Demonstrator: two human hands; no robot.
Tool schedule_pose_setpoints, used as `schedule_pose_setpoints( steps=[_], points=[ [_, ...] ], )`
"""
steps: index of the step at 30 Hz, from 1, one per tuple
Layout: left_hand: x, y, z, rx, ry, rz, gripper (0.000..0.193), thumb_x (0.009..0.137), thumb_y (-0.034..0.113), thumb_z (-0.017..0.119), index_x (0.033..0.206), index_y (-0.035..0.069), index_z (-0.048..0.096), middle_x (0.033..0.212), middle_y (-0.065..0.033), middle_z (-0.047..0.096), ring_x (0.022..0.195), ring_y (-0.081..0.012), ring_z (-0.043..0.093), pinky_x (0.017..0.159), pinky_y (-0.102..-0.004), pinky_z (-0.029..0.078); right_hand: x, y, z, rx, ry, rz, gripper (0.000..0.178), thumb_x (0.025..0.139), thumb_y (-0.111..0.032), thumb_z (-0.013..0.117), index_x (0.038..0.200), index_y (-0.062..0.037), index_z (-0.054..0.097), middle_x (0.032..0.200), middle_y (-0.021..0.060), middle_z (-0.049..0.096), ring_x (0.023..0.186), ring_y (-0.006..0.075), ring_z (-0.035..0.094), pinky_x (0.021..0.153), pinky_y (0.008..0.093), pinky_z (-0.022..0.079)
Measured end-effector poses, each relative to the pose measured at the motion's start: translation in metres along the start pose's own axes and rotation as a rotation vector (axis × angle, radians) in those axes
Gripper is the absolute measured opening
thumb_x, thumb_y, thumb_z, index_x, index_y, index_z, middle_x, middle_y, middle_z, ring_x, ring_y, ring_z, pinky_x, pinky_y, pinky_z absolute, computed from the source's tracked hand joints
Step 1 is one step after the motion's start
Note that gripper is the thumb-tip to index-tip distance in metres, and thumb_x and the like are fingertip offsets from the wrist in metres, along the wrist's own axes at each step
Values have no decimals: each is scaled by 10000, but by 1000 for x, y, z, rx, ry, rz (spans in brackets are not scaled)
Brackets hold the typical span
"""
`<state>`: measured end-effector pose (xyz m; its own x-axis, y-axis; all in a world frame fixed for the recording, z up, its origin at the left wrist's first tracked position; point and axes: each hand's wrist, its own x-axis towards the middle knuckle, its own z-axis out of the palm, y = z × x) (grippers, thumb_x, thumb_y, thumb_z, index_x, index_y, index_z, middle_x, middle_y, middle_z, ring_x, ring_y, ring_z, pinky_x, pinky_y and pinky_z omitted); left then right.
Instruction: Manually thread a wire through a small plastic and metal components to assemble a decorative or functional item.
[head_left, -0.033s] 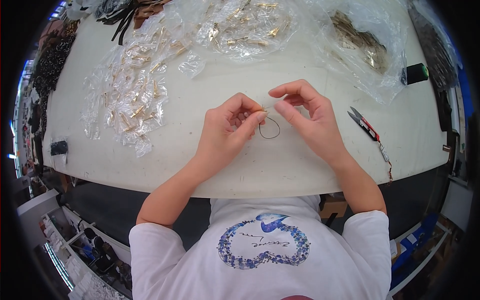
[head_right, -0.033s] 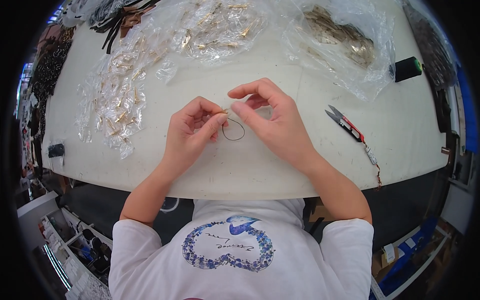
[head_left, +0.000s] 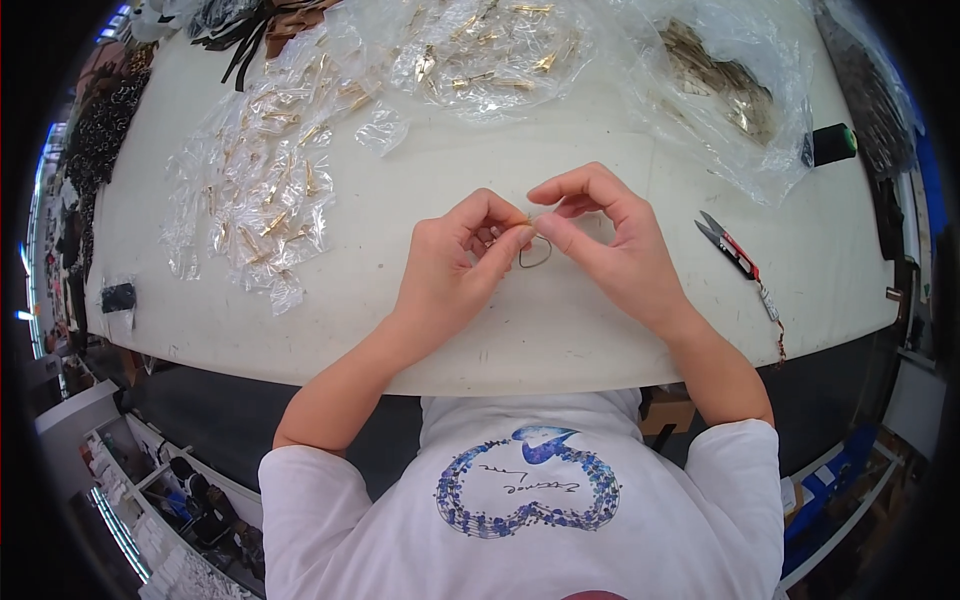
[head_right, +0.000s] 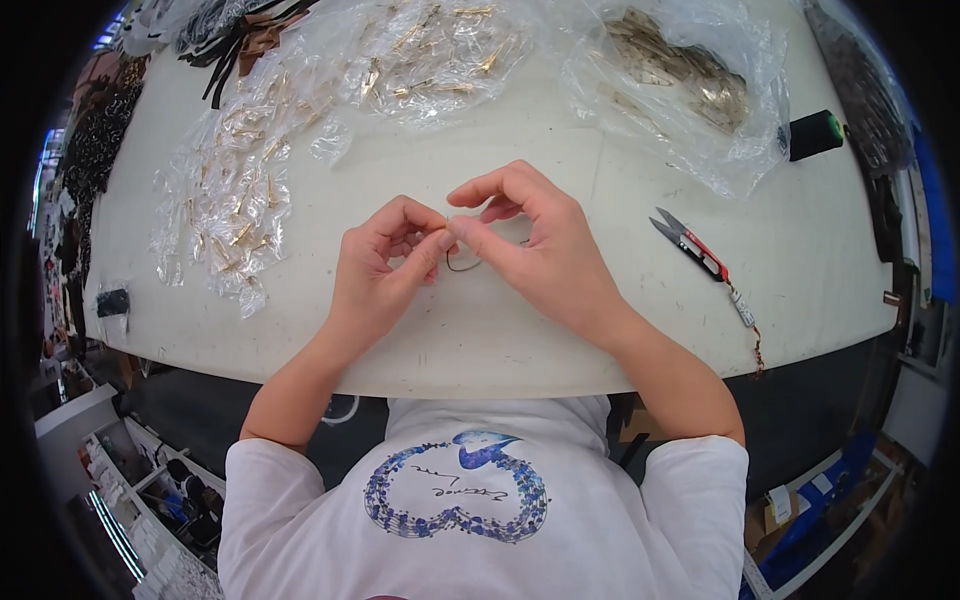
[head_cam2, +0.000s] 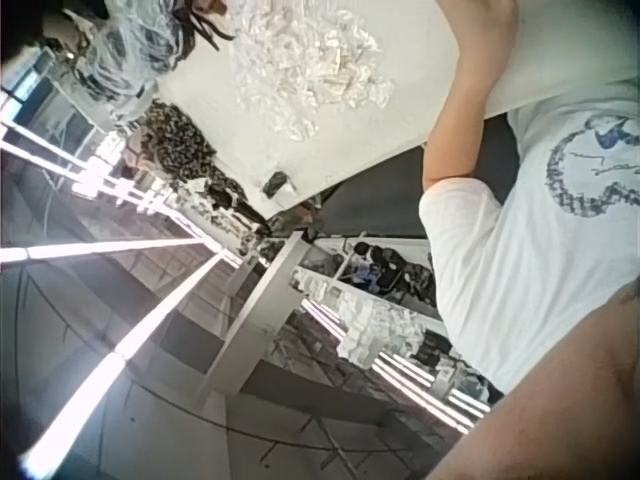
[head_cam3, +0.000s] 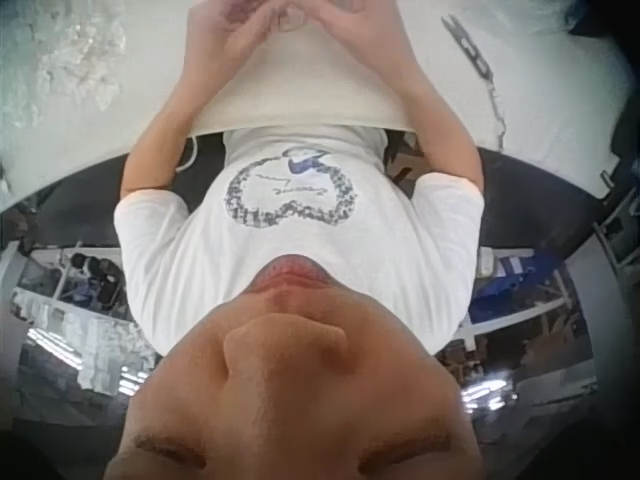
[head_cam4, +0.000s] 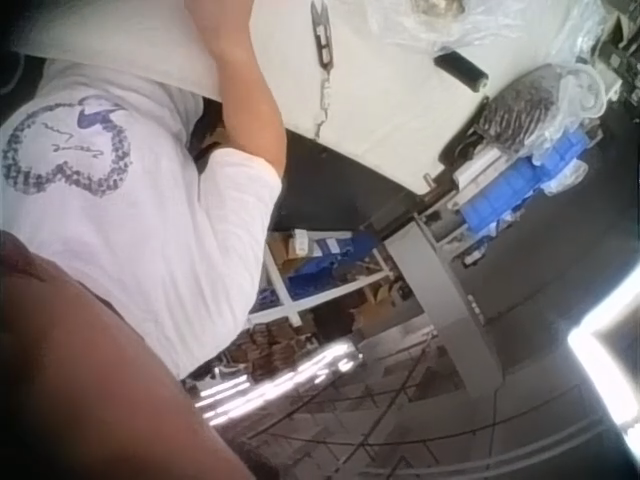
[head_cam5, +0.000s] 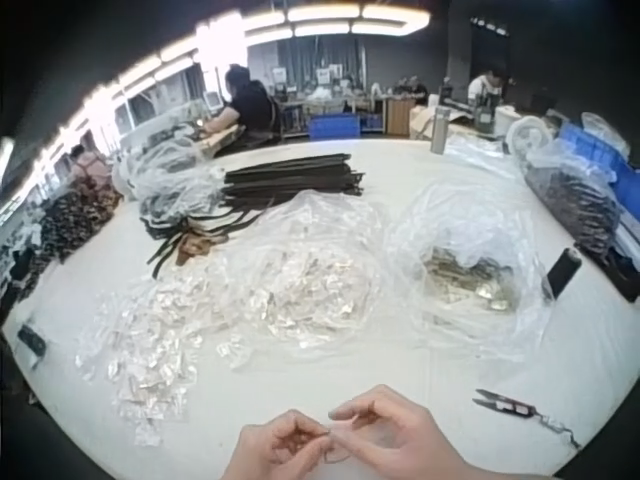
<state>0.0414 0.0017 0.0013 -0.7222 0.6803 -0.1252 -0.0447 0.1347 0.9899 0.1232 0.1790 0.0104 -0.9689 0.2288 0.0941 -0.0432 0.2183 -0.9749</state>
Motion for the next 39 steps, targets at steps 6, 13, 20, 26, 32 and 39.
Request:
schedule_pose_setpoints(
  steps=[6,13,20,26,32,39],
  points=[
    [0,-1,4,156,8,79,86,934,52,666,900,-18,629,727,-14,672,627,-31,562,572,-203,453,-2,2,3,-30,-54,22,97,860,-76,696,918,-10,657,886,74,657,845,181,634,783,307,501],
    [0,-3,0,-29,-90,-85,107,955,101,667,932,9,618,820,-30,684,656,-31,572,584,-186,467,1,11,1,166,-1,153,114,924,-109,660,965,-3,646,899,39,670,854,128,627,809,283,499],
    [4,2,-5,-153,-120,-165,123,961,146,680,944,41,617,846,-26,690,668,-26,581,590,-181,485,2,7,-2,158,-51,177,129,938,-119,652,995,-4,655,935,26,661,873,111,617,830,271,501],
    [6,4,-4,-179,-178,-218,124,953,147,691,933,47,620,839,-26,694,668,-26,589,586,-183,488,-2,10,0,208,-116,178,105,922,-94,652,988,-13,644,943,15,652,888,106,608,851,270,490],
    [5,4,-1,-157,-220,-226,121,937,110,693,883,32,617,810,-22,684,624,-31,563,558,-192,470,6,5,-6,422,100,114,101,972,-119,596,999,-23,610,930,31,635,903,132,609,888,296,488],
    [7,8,-5,-158,-290,-286,131,932,117,701,883,30,616,800,-21,683,620,-28,562,547,-196,464,4,8,-13,988,-52,284,124,1030,-186,505,1015,-63,510,789,-1,498,684,88,508,705,269,477]
  ],
)
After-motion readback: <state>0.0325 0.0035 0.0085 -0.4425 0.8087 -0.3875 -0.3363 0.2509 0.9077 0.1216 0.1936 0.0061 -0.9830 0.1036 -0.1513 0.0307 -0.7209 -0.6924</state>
